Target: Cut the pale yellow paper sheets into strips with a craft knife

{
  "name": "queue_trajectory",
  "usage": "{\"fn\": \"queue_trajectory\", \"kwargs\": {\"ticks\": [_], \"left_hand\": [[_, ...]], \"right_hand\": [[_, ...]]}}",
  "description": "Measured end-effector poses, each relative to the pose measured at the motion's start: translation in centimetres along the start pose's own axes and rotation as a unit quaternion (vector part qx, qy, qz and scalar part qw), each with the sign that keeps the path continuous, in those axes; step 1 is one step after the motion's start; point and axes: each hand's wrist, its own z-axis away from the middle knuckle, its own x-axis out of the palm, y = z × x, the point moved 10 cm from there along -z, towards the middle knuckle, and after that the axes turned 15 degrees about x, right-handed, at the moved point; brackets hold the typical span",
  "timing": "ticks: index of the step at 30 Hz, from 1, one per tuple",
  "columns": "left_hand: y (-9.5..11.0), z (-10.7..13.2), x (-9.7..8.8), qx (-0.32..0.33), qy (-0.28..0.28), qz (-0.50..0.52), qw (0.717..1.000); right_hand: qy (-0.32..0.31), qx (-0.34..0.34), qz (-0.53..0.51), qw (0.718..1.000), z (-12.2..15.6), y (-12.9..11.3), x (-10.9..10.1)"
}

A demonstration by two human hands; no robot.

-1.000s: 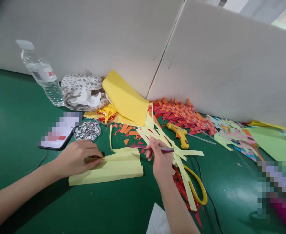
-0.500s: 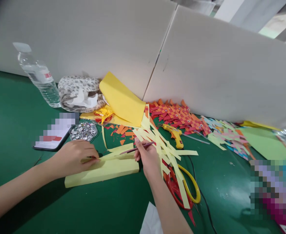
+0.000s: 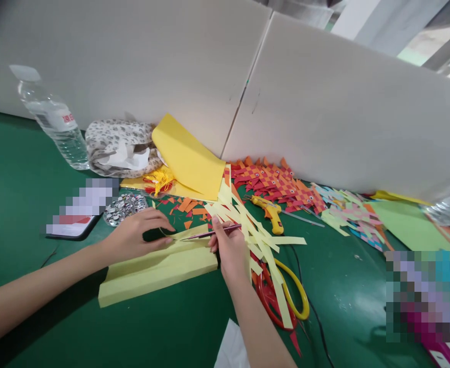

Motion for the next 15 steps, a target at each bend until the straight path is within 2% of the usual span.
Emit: {"fn": "queue_trajectory", "kwargs": {"ticks": [4,9,15], "left_hand": [[-0.5,0.2,1.6,-0.011,-0.041,0.027,0.999],[-0.8,0.2,1.8,-0.034,-0.065,0.037,0.997],[-1.6,-0.1,1.9,-0.084,-0.102,0.055,0.99]], "right_hand": [[0.002,0.006,0.027,1.0,0.4,-0.1,0.4],[-0.005,0.013,0.043,0.999,0.5,-0.5,0.9],[-0.072,0.02,0.08,0.994,-0.1,-0.9,1.9]]}}
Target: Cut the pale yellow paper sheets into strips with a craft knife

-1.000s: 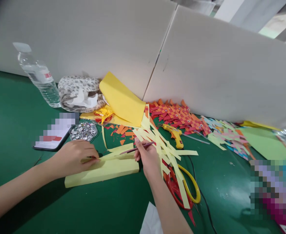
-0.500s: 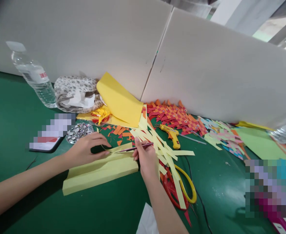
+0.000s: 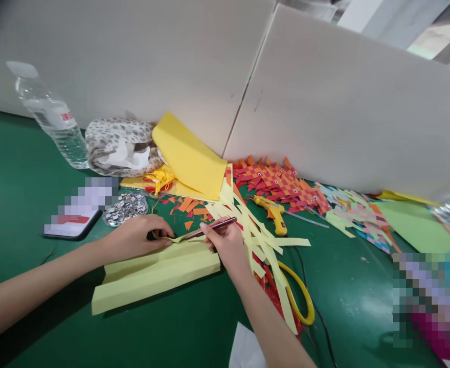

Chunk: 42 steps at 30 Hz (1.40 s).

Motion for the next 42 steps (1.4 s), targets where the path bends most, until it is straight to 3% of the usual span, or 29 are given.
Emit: {"fn": "queue_trajectory", "kwargs": {"ticks": [11,19,42], "left_hand": [[1.1,1.8,-0.5,0.022,0.035,-0.045,0.998],[3.6,2.0,-0.6,0.16,0.014,-0.128,0.979],[2.3,3.1,0.1,0.107,0.008,-0.107,0.988]], "right_hand": [[-0.022,-0.035,-0.034,0.999,0.5,-0.4,0.6],[-0.011,-0.043,-0.018,0.999,0.4,-0.2,0.2],[-0.016,-0.062,-0.006,0.998,1.0,-0.6,1.0]]}}
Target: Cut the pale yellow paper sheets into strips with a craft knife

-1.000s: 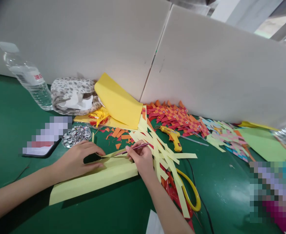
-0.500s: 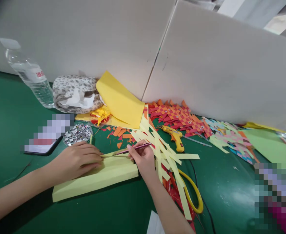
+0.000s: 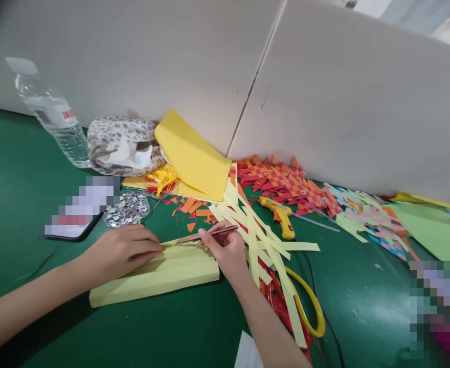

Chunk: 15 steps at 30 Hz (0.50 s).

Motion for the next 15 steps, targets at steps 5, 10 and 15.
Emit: {"fn": "queue_trajectory", "kwargs": {"ticks": [5,10,15], "left_hand": [[0.04,0.29,0.03,-0.004,0.002,-0.003,1.0],[-0.22,0.56,-0.01,-0.018,-0.001,-0.004,1.0],[-0.17,0.63,-0.09,-0.001,0.006,0.017,1.0]], "right_hand": [[-0.014,0.0,0.021,1.0,0.04,-0.05,0.19],[-0.039,-0.001,0.043,0.998,-0.19,0.15,0.35],[-0.04,-0.001,0.051,0.998,-0.19,0.21,0.31]]}}
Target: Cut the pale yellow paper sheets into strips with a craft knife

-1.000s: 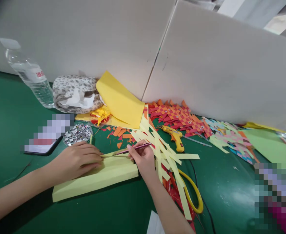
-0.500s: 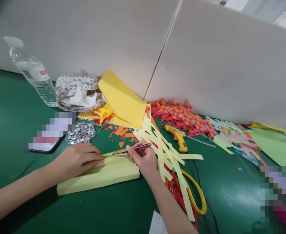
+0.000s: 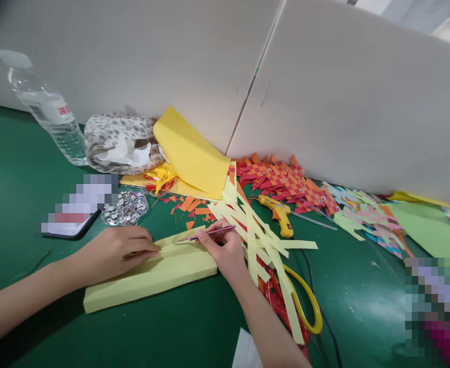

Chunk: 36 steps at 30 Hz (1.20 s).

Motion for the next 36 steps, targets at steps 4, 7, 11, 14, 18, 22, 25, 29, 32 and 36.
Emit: {"fn": "queue_trajectory", "kwargs": {"ticks": [4,7,11,14,18,22,25,29,32,36], "left_hand": [[-0.21,0.04,0.01,0.001,-0.001,0.019,1.0],[-0.24,-0.02,-0.05,0.003,0.001,0.021,1.0],[-0.18,-0.08,-0.03,0.006,-0.001,0.021,1.0],[-0.22,-0.03,0.03,0.003,-0.001,0.02,1.0],[-0.36,0.06,0.11,-0.003,-0.002,0.018,1.0],[-0.29,0.01,0.11,-0.002,-0.008,0.017,1.0],[-0.18,-0.04,0.07,0.002,-0.01,0.013,1.0],[-0.15,0.0,0.04,0.004,-0.008,0.009,1.0],[-0.17,0.04,0.01,0.002,-0.004,0.009,1.0],[-0.21,0.06,0.03,-0.002,-0.003,0.016,1.0]], "right_hand": [[0.005,-0.001,0.002,1.0,0.01,-0.04,-0.06],[0.008,-0.006,-0.012,1.0,-0.02,-0.08,-0.21],[0.012,-0.004,-0.029,0.999,-0.14,0.02,-0.46],[0.014,-0.001,-0.036,0.999,-0.2,0.04,-0.62],[0.022,0.001,-0.038,0.999,-0.19,0.06,-0.79],[0.012,-0.002,-0.013,1.0,-0.11,-0.01,-0.39],[0.012,-0.001,0.003,1.0,-0.05,-0.04,-0.25],[0.011,0.003,0.009,1.0,0.03,-0.08,-0.15],[0.006,0.007,0.008,1.0,0.01,0.0,-0.06],[0.024,0.014,-0.011,1.0,-0.16,0.22,-0.54]]}}
